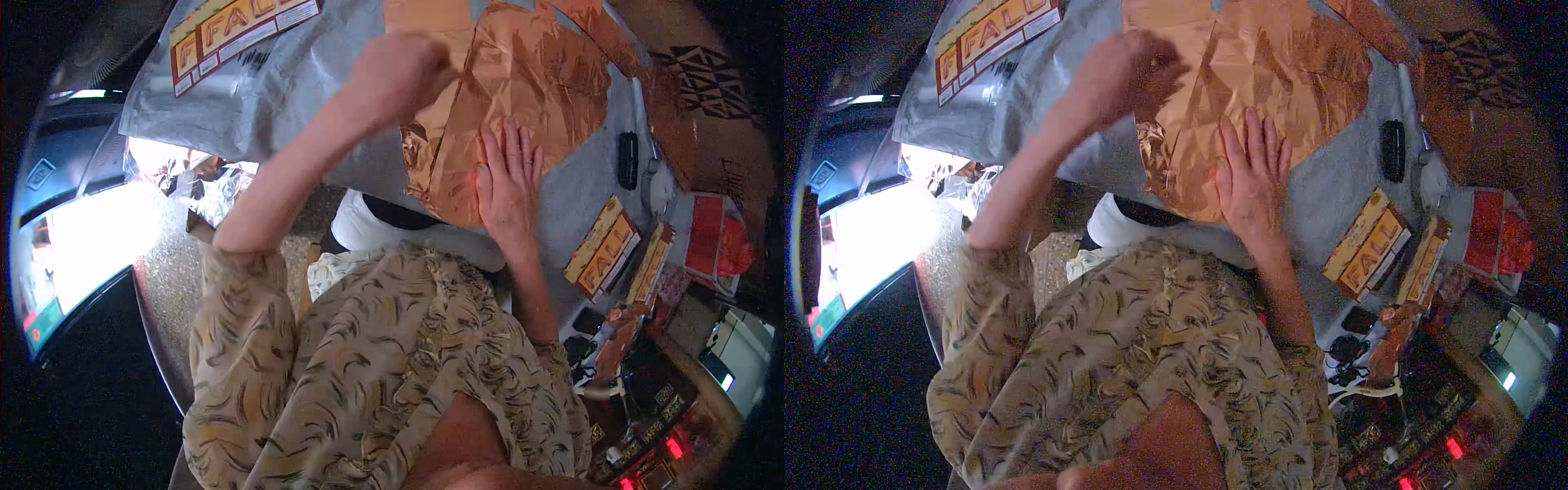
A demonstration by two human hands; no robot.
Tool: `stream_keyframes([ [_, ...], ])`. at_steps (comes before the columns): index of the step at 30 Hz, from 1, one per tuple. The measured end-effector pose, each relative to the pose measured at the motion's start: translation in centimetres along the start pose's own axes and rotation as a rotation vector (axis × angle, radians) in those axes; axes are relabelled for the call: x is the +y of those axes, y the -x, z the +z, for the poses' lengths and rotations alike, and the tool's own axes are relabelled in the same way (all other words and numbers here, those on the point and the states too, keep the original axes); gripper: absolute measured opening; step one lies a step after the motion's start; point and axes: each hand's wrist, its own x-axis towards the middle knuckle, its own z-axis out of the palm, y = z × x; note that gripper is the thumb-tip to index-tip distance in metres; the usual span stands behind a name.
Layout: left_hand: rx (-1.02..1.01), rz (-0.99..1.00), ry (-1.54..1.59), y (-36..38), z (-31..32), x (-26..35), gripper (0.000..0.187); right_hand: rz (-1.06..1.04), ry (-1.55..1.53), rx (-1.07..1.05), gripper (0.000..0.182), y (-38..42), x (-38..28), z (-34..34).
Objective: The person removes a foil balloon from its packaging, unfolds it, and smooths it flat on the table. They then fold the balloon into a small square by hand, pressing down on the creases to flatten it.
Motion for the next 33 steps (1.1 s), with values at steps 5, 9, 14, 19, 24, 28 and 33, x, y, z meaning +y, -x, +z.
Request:
stream_keyframes([
  [5,0.06,-0.058,0.054,6.2,3.1,3.8,0.032,0.009,0.01,0.011,0.06,0.1,0.0,0.5],
  [9,0.198,0.001,0.094,6.2,5.0,5.8,0.038,0.006,0.04,0.031,0.058,0.2,0.0,0.4],
  [14,0.206,-0.129,0.372,4.5,5.2,6.6,0.037,-0.018,0.049,0.057,0.063,0.3,0.5,0.8],
  [19,0.24,-0.151,0.479,1.6,6.2,3.1,0.038,-0.012,0.032,0.063,0.055,0.2,0.0,0.3],
  [24,0.153,-0.011,0.275,0.0,6.1,0.3,0.036,-0.017,0.043,0.052,0.056,0.2,0.1,0.3],
  [28,0.188,0.047,0.189,-0.8,5.7,-0.7,0.035,-0.013,0.049,0.041,0.055,0.1,-0.2,0.3],
  [33,0.177,0.017,0.173,-0.6,5.5,-1.0,0.041,-0.008,0.074,0.023,0.056,-0.2,-0.6,0.4],
])
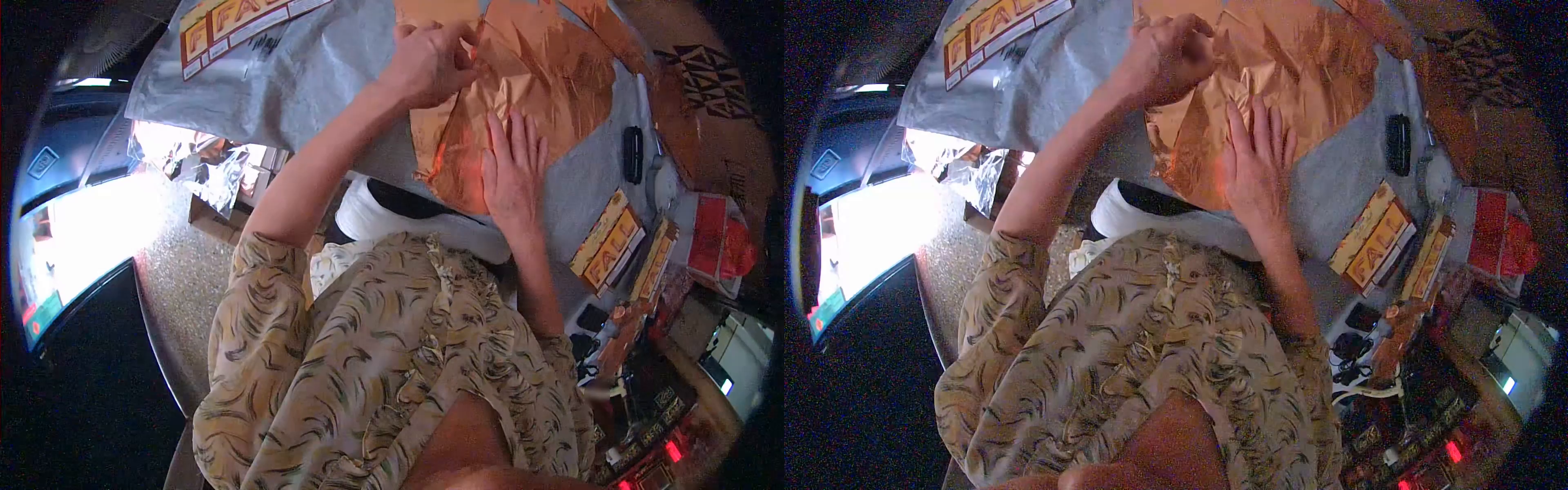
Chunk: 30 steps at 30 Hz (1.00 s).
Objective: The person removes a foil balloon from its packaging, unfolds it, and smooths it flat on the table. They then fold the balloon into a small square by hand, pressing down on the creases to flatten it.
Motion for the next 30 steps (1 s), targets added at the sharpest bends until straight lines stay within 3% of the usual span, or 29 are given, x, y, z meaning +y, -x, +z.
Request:
stream_keyframes([
  [7,0.041,-0.051,0.087,0.4,0.8,-0.8,0.05,0.004,0.0,-0.001,0.057,-0.2,-0.3,0.5],
  [19,0.088,-0.007,0.234,0.6,0.8,-1.8,0.042,0.01,0.009,-0.024,0.057,-0.8,-1.5,0.0],
  [21,0.022,-0.048,0.187,0.8,0.4,-1.3,0.041,0.009,0.004,-0.009,0.057,-0.8,-1.4,0.1],
  [25,0.095,0.084,-0.059,0.8,0.0,-0.3,0.044,0.01,-0.02,-0.001,0.057,-0.6,-1.2,0.3],
  [27,0.037,0.299,-0.248,0.6,0.1,0.2,0.051,0.009,-0.015,0.002,0.057,-0.6,-1.2,0.2],
  [30,-0.061,0.344,-0.343,0.1,0.5,0.9,0.052,0.005,-0.013,-0.003,0.057,-0.6,-1.3,0.0],
])
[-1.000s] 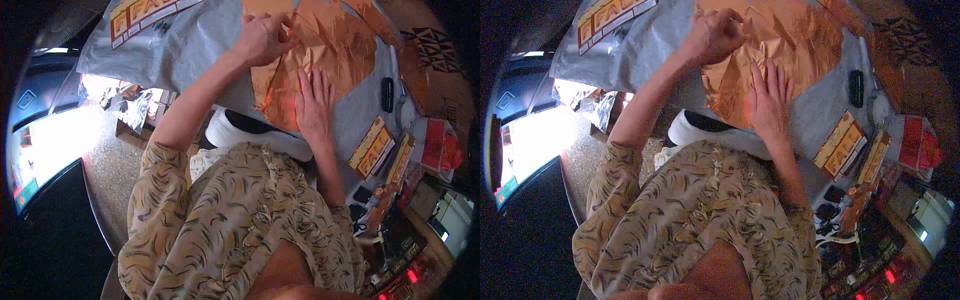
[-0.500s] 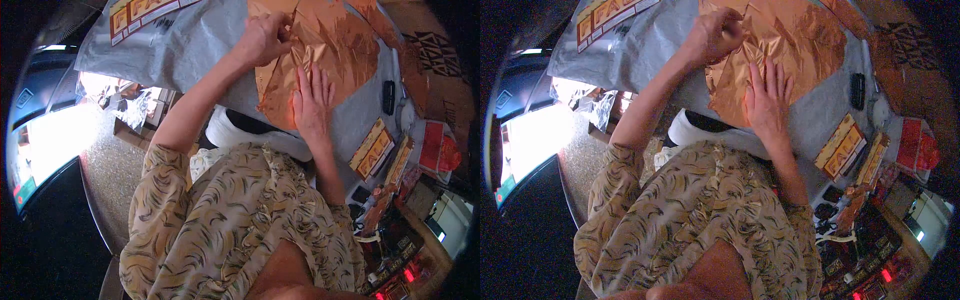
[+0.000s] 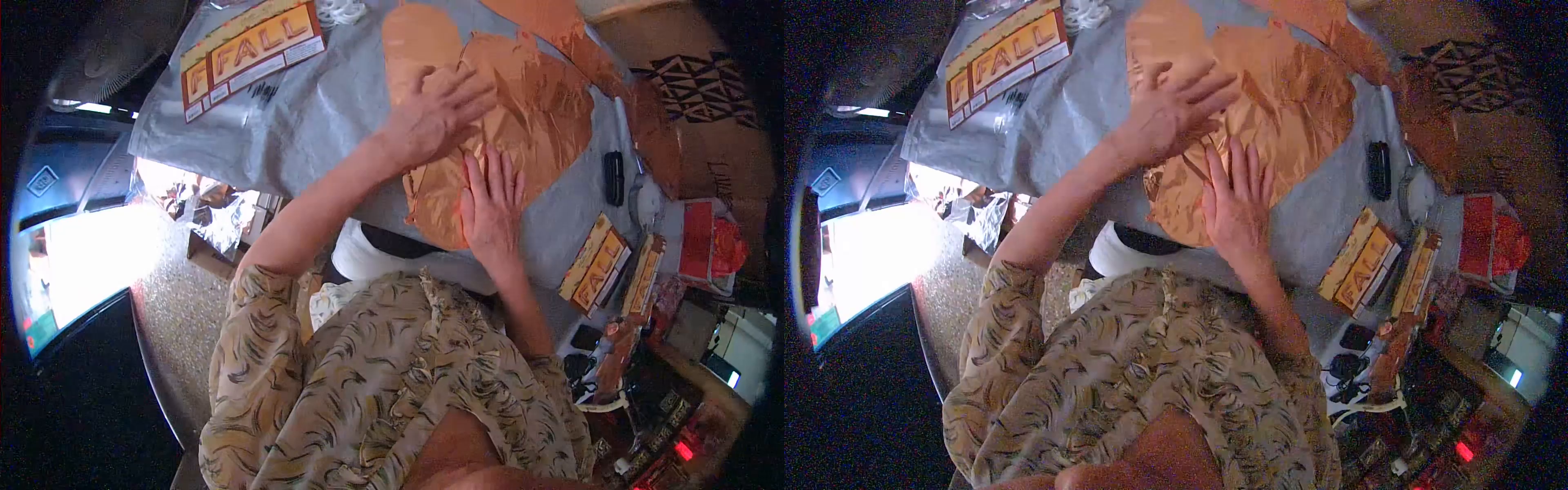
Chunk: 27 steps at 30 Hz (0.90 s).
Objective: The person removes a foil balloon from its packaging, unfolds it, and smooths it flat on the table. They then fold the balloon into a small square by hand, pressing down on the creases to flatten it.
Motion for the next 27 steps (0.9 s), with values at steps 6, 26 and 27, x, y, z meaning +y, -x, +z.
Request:
stream_keyframes([
  [6,-0.073,0.101,0.009,-0.5,1.1,-0.8,0.053,0.005,-0.028,-0.006,0.058,-0.2,0.0,-0.3],
  [26,-0.079,0.138,0.001,-0.8,2.5,-1.2,0.054,0.068,-0.031,0.018,0.06,-1.5,1.4,-0.8],
  [27,-0.072,0.136,-0.002,-0.8,2.5,-1.2,0.055,0.08,0.003,0.057,0.059,-2.3,2.1,-1.0],
])
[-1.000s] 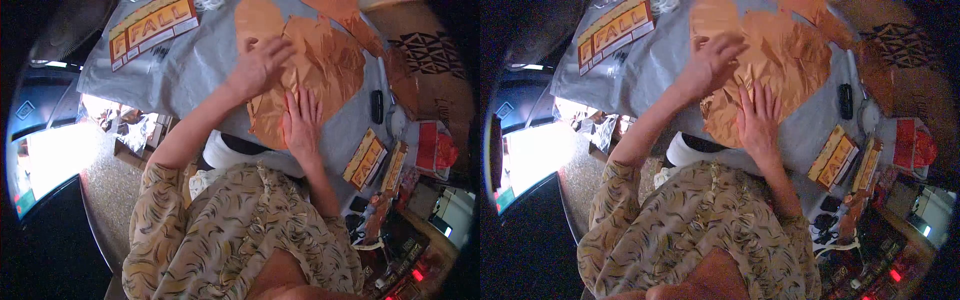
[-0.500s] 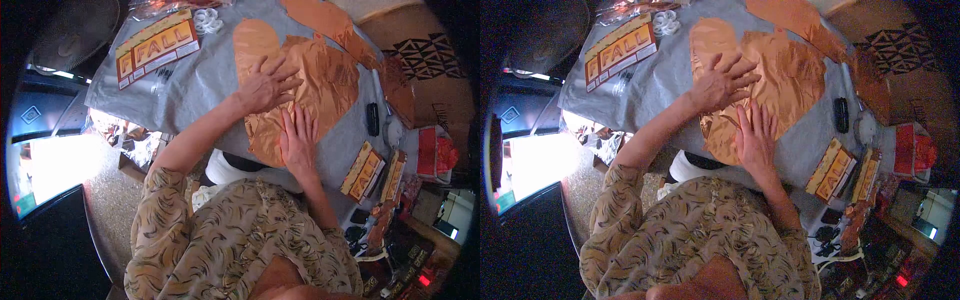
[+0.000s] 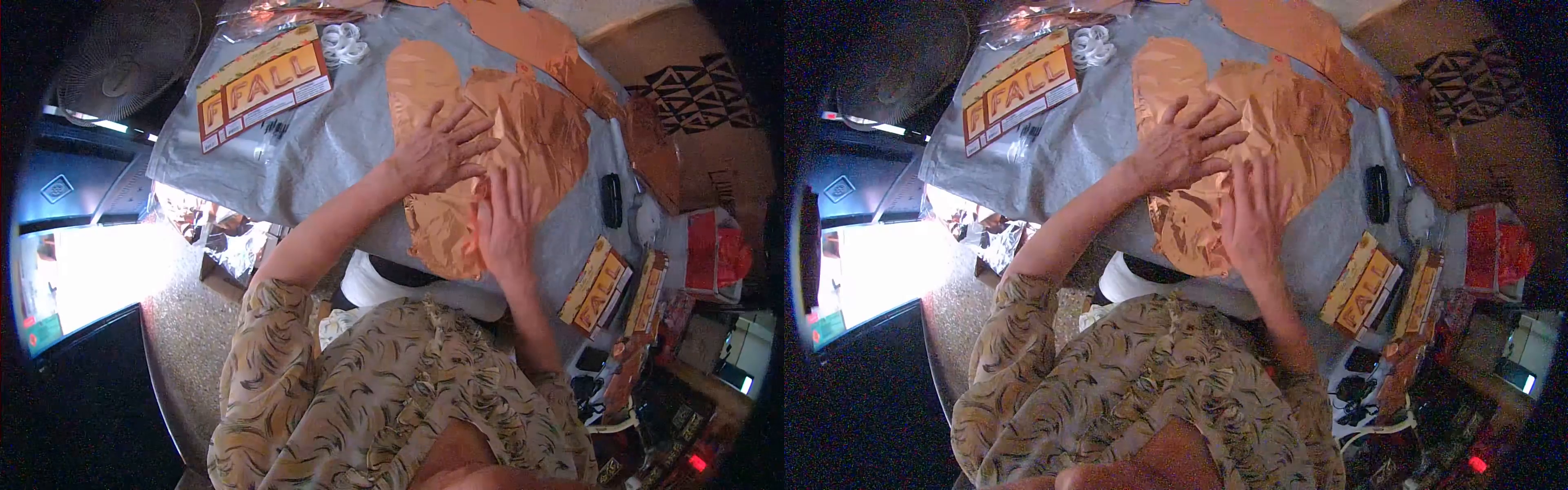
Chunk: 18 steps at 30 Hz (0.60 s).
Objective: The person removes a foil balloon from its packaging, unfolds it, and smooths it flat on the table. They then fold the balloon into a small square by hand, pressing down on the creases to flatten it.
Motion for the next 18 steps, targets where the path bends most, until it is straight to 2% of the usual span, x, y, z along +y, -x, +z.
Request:
stream_keyframes([
  [5,-0.06,-0.041,-0.016,-0.4,-0.9,0.1,0.06,0.019,-0.005,0.078,0.058,-2.7,1.5,0.1],
  [7,0.033,-0.088,0.131,-0.6,-1.5,-0.1,0.06,0.022,0.072,0.022,0.058,-2.8,2.0,1.0],
  [10,0.136,-0.172,0.19,-1.5,-0.2,-3.0,0.057,0.042,0.067,-0.038,0.058,-2.4,2.2,1.7],
  [13,0.143,-0.24,0.064,-2.1,-0.8,-4.6,0.053,0.022,0.117,-0.019,0.057,-2.2,2.5,2.1],
  [18,0.177,-0.212,0.089,-1.8,-0.6,-5.1,0.045,0.044,0.124,-0.024,0.057,-2.3,2.3,1.8],
])
